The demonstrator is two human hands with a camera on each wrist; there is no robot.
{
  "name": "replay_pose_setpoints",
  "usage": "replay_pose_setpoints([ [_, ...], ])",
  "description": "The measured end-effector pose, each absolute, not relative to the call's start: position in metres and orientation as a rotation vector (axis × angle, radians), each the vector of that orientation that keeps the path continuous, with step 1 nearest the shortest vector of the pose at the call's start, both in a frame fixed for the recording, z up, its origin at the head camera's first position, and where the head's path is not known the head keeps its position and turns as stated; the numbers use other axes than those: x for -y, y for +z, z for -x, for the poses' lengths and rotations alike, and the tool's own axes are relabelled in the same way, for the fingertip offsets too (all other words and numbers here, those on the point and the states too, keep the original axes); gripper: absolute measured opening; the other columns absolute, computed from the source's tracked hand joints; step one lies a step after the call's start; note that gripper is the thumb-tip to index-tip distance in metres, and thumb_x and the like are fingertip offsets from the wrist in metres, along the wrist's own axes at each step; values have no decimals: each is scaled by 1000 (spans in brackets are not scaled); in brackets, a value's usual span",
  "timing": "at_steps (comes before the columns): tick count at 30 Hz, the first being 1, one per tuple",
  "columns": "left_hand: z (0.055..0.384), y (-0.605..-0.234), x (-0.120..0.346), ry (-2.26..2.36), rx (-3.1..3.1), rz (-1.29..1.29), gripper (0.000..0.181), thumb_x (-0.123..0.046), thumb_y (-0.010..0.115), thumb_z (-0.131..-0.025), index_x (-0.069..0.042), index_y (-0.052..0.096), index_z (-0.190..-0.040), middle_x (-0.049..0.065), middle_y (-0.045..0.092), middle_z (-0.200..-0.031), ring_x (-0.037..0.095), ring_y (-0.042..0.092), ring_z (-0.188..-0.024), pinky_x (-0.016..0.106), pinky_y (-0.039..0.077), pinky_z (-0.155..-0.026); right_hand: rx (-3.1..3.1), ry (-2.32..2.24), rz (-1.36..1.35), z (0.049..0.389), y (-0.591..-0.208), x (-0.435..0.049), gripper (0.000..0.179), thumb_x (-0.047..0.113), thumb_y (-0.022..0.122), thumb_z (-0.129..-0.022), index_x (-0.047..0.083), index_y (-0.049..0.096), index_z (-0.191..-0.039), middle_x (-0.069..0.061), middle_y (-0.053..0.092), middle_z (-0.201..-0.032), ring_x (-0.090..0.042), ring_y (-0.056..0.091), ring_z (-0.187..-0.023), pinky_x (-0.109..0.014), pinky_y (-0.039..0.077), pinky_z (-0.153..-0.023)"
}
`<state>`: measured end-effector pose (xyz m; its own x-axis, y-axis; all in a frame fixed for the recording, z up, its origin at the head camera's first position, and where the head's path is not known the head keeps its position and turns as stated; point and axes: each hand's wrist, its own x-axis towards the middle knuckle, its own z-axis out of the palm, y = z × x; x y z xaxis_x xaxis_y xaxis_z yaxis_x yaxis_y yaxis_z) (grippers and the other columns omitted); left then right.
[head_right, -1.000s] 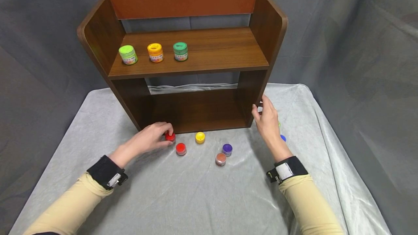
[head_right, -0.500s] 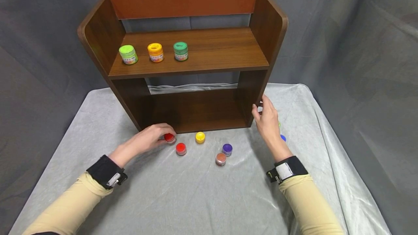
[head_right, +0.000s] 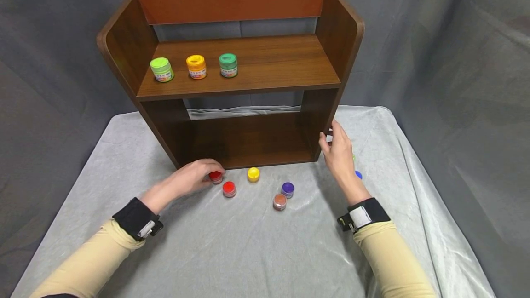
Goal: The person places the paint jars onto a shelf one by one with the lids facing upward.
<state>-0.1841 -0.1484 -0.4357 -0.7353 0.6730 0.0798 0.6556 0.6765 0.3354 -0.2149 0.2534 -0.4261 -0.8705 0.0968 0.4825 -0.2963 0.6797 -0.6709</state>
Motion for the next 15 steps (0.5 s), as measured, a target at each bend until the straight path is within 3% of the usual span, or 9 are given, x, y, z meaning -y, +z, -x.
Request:
replay_pose_setpoints([
  [4, 182, -437, 146, 511, -2886, -996, 46, -8, 84, -79, -7, 62, -120, 7, 67, -108, 19, 62, -94, 37, 56, -88, 2404, 1078, -159, 215, -426, -254, 36, 9, 57, -98, 3, 52, -133, -21, 65, -120, -37, 68, -107, -50, 58, -81],
  [10, 180, -442, 144, 534, -2975, -974, 39, -9, 87, -76, -9, 54, -98, 4, 56, -87, 16, 53, -76, 30, 49, -69, 2401, 1074, -171, 215, -427, -254, 35, 9, 56, -97, 2, 52, -132, -22, 65, -119, -38, 68, -106, -51, 58, -80],
  [15, 178, -444, 142, 552, -3001, -984, 33, -8, 85, -77, -9, 55, -91, 3, 54, -82, 15, 51, -73, 27, 46, -66, 2394, 1078, -178, 216, -426, -254, 35, 10, 57, -98, 4, 53, -132, -21, 65, -120, -37, 69, -107, -50, 58, -80],
])
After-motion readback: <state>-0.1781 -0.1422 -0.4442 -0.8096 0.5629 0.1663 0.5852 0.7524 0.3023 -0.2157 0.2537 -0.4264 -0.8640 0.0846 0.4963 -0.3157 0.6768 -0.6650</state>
